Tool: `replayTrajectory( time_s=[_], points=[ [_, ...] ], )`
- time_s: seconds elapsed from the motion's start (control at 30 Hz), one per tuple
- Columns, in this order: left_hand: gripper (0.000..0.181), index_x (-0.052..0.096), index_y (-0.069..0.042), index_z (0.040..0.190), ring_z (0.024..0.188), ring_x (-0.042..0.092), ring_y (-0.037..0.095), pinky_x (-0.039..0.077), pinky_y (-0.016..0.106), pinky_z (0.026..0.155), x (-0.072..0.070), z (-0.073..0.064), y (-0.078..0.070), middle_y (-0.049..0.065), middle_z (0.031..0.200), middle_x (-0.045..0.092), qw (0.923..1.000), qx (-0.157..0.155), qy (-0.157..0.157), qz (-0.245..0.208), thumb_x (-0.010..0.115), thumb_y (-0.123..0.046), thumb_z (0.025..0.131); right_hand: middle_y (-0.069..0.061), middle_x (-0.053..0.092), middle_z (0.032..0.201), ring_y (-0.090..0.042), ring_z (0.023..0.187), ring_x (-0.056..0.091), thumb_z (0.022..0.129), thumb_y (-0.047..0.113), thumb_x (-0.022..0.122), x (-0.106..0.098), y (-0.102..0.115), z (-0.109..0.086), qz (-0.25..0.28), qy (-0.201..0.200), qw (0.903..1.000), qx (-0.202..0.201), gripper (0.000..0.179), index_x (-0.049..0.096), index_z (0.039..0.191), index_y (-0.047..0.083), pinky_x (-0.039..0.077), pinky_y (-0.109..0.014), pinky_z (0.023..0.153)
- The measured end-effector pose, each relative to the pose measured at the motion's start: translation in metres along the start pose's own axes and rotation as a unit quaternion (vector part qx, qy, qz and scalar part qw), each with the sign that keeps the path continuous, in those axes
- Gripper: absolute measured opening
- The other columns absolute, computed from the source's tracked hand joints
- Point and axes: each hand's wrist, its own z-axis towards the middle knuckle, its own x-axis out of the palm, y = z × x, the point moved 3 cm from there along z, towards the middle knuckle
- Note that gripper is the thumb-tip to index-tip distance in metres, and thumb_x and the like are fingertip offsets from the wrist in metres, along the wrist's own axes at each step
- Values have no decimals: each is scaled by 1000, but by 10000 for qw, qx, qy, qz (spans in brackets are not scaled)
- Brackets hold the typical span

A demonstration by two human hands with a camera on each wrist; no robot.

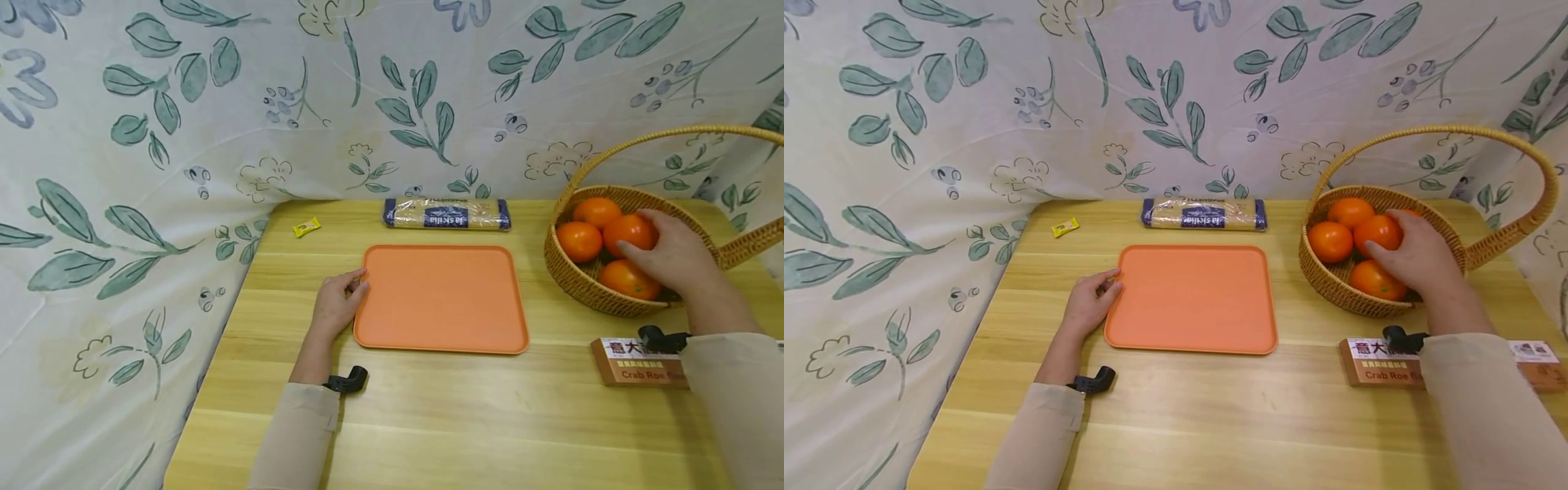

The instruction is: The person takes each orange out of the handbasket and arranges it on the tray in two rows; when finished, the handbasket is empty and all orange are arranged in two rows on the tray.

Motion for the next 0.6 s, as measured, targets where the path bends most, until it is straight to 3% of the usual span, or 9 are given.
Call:
replayTrajectory(
  time_s=[0.6],
  points=[
    [35, 70, -22, 134, 87, 54, 20, 42, 32, 75, 1, 0, 1, 2, 95, 72, 10000, 35, -65, 44, 66, -32, 100, -43, 28, 151, -64, 130, 28, 101, 45, 55, 0, 3, -3, -58, -60, 9999, -116, 83, 21, 159, -4, 26, -75, 102]
  ],
)
